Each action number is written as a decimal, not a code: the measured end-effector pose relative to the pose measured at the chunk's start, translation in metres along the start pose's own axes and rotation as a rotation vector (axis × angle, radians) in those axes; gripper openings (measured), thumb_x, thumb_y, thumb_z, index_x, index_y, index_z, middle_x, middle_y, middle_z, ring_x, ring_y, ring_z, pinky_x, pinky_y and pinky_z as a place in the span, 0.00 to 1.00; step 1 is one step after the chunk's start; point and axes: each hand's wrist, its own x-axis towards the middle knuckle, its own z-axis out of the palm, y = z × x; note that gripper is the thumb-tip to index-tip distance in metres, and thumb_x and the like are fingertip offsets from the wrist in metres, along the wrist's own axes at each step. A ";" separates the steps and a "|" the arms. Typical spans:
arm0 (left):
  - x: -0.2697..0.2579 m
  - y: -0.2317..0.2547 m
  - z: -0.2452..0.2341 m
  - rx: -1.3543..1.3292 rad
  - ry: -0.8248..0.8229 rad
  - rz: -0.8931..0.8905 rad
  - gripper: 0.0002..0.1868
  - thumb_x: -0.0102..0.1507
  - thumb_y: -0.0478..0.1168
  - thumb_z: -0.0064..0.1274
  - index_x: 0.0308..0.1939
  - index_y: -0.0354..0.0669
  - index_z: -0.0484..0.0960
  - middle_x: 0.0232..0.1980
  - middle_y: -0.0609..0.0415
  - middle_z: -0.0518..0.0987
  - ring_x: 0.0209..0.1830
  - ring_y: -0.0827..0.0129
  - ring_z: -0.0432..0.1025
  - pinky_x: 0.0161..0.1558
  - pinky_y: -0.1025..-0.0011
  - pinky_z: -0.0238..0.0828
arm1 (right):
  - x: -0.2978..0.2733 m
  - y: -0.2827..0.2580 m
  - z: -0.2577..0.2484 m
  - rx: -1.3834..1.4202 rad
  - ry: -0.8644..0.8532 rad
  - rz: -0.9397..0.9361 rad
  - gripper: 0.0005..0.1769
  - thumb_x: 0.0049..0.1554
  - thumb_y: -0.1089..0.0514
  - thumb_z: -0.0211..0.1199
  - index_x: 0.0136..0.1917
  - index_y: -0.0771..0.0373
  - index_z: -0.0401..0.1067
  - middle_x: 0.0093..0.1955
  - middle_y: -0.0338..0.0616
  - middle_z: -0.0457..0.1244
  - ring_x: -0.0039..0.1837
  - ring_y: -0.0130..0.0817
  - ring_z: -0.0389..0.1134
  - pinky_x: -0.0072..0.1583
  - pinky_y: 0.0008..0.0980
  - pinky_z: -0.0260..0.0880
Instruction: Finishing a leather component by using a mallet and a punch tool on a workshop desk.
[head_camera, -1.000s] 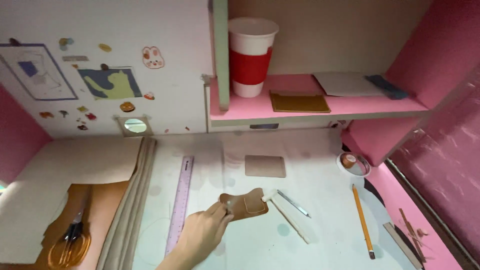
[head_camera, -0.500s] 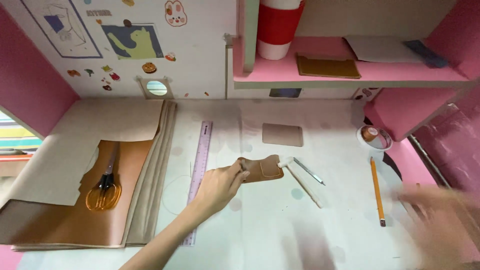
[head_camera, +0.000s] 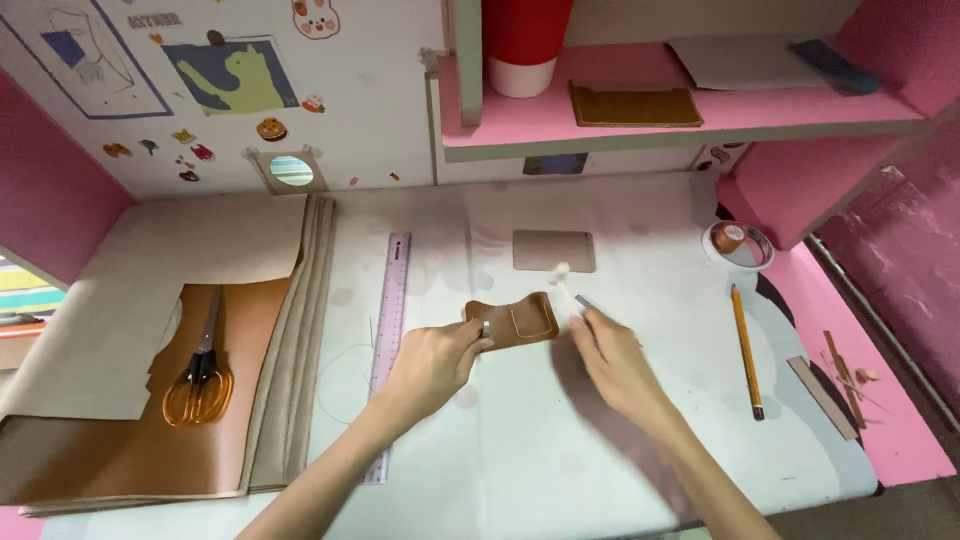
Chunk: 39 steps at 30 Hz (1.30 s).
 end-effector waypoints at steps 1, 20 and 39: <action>0.000 -0.001 0.001 0.028 0.008 0.016 0.11 0.70 0.46 0.47 0.40 0.47 0.82 0.24 0.55 0.81 0.25 0.57 0.79 0.31 0.63 0.77 | 0.003 -0.005 0.007 0.245 -0.019 -0.029 0.22 0.69 0.45 0.46 0.50 0.65 0.71 0.45 0.64 0.69 0.52 0.51 0.74 0.52 0.49 0.70; 0.010 -0.006 -0.026 -0.729 -0.083 -0.493 0.10 0.70 0.40 0.49 0.45 0.40 0.84 0.26 0.49 0.87 0.20 0.65 0.80 0.35 0.69 0.77 | 0.005 -0.032 0.048 0.187 -0.011 -0.362 0.27 0.71 0.42 0.36 0.40 0.56 0.67 0.36 0.39 0.58 0.48 0.38 0.67 0.60 0.38 0.63; 0.011 0.006 -0.034 -0.820 -0.057 -0.577 0.14 0.71 0.40 0.48 0.50 0.32 0.83 0.36 0.43 0.88 0.19 0.69 0.80 0.30 0.76 0.76 | 0.005 -0.030 0.041 0.319 -0.049 -0.340 0.27 0.71 0.42 0.38 0.38 0.55 0.65 0.34 0.41 0.55 0.48 0.38 0.64 0.58 0.36 0.60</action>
